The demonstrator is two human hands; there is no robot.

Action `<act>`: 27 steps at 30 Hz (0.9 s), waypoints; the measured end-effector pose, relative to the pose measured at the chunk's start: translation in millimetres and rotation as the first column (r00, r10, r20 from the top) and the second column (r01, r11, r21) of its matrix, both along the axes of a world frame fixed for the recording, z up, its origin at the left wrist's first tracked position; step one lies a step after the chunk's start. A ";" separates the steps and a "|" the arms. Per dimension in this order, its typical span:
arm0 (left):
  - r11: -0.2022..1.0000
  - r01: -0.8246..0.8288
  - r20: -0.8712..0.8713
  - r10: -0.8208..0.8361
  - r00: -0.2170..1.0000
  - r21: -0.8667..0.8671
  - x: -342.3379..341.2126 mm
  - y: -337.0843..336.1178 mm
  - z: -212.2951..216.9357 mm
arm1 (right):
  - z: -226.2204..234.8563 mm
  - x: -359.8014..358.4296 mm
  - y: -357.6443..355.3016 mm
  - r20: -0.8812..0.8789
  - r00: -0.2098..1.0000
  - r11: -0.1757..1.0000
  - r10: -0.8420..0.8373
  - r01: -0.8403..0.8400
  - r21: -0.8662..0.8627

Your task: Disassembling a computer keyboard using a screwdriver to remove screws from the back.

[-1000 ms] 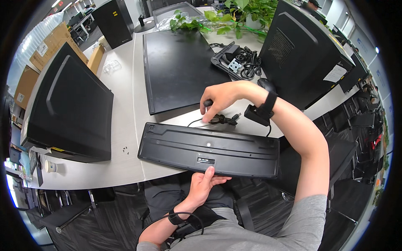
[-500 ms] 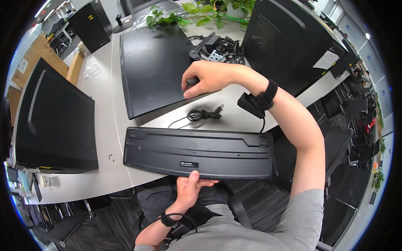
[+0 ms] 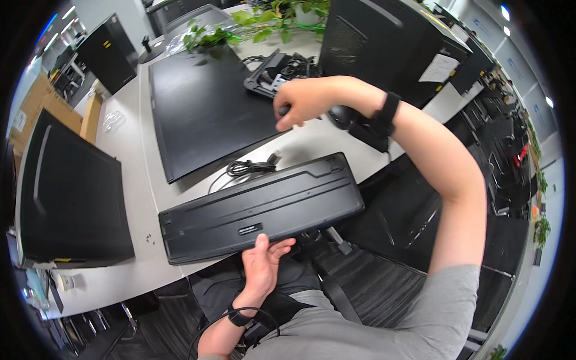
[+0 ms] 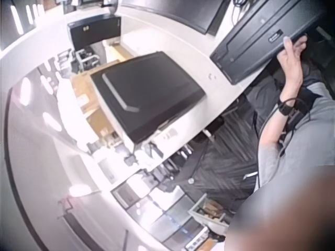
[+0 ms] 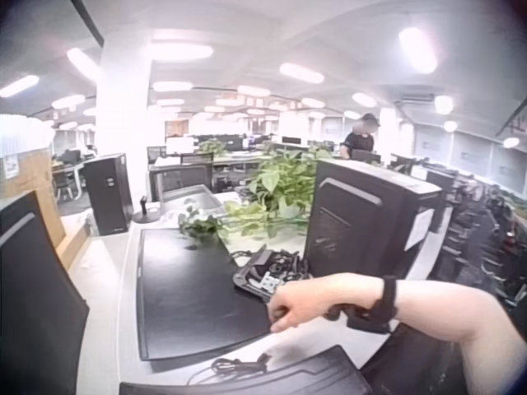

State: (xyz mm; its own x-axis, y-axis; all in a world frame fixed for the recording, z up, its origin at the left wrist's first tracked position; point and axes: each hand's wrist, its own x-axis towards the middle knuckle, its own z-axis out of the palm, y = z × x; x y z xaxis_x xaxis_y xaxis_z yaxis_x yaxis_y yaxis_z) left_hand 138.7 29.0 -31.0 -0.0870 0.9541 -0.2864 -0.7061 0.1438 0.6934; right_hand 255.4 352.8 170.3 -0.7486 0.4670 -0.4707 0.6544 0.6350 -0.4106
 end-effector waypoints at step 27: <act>0.967 0.193 0.046 -0.188 0.981 -0.165 -6.8 21.4 20.5 | -88.7 20.4 -156.4 0.121 0.890 0.731 0.439 -0.432 0.529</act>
